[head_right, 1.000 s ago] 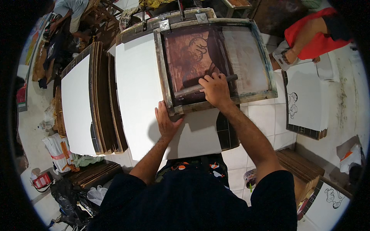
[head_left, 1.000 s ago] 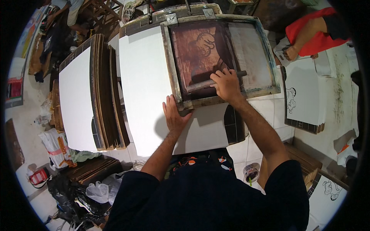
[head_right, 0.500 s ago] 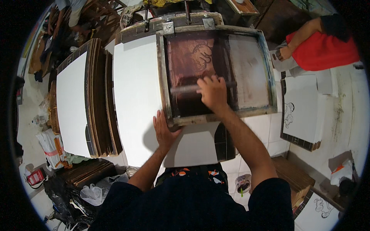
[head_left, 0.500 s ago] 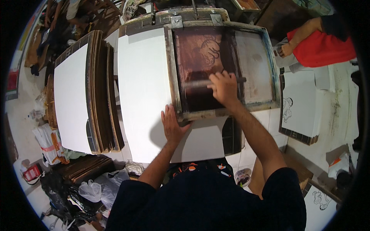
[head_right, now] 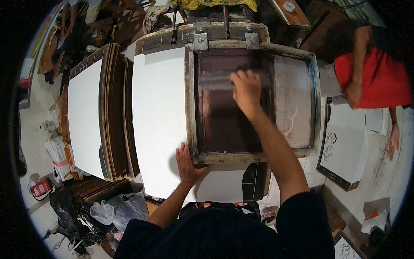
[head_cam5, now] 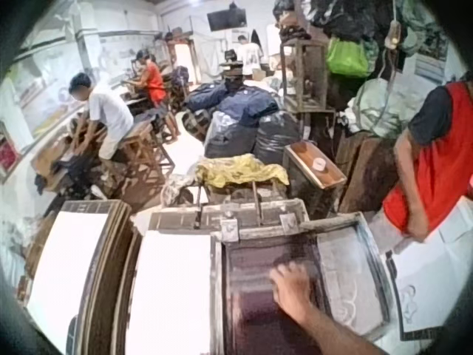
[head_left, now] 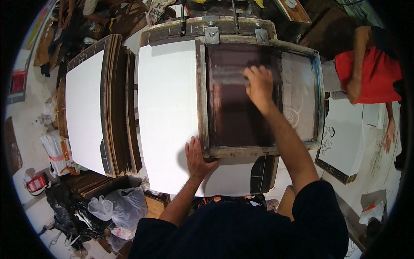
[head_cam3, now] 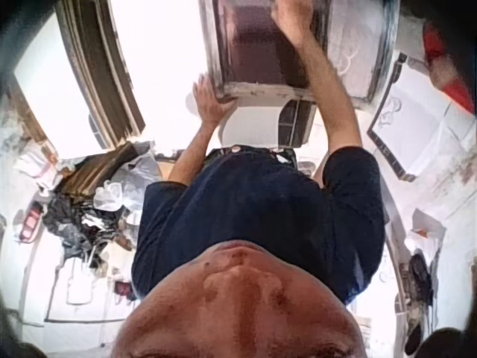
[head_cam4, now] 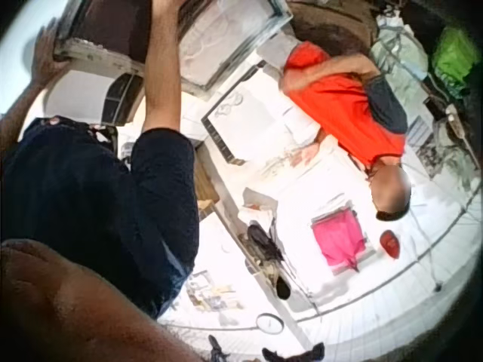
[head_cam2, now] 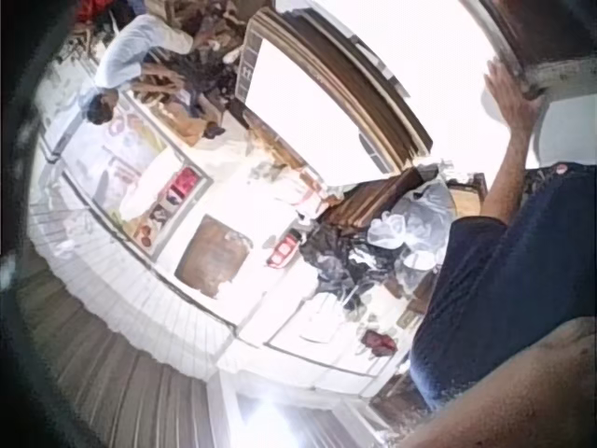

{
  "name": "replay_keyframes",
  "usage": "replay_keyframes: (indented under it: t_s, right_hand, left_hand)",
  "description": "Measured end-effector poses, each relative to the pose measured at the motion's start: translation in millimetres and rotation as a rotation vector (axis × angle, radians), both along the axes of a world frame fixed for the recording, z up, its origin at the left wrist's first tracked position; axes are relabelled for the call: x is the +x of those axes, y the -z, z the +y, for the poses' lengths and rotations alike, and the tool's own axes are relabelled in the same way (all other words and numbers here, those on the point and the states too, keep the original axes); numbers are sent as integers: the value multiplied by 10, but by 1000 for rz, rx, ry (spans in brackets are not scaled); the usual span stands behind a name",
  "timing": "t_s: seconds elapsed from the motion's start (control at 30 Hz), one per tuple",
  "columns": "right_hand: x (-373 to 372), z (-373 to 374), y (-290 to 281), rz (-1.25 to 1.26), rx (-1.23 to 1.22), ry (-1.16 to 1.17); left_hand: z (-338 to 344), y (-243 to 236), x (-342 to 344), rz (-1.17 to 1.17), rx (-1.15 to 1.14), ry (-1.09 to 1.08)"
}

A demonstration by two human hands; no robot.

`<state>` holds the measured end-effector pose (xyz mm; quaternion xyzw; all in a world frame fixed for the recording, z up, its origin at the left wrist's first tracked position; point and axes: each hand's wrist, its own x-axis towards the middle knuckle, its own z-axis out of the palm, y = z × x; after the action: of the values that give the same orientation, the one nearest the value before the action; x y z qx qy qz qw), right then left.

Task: The person performs screen printing by placing white paper on a table, aligning a screen frame, and using a squeegee to pull ink across the mesh. They repeatedly lift the screen to reveal printed designs, replace paper, and reapply ink to the screen.

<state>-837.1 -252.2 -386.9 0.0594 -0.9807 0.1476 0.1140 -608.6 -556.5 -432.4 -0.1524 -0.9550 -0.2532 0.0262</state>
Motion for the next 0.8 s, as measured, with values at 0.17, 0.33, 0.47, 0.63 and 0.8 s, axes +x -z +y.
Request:
replay_keyframes:
  t_s: [0.17, 0.33, 0.47, 0.63, 0.8]
  right_hand:
    - [-292, 25, -98, 186, -28, 30]
    - [-954, 13, -53, 185, 105, 56]
    - [-650, -9, -37, 117, 122, 39]
    - [720, -269, -97, 69, 110, 41]
    - [2184, -589, -254, -133, 57, 75]
  left_hand:
    - [6, -4, 7, -36, -6, -11]
    - [4, -3, 11, -39, -22, -14]
    - [2, 27, 3, 16, -28, 0]
    - [13, 45, 17, 37, -12, 6]
    - [16, 58, 17, 60, -2, -13]
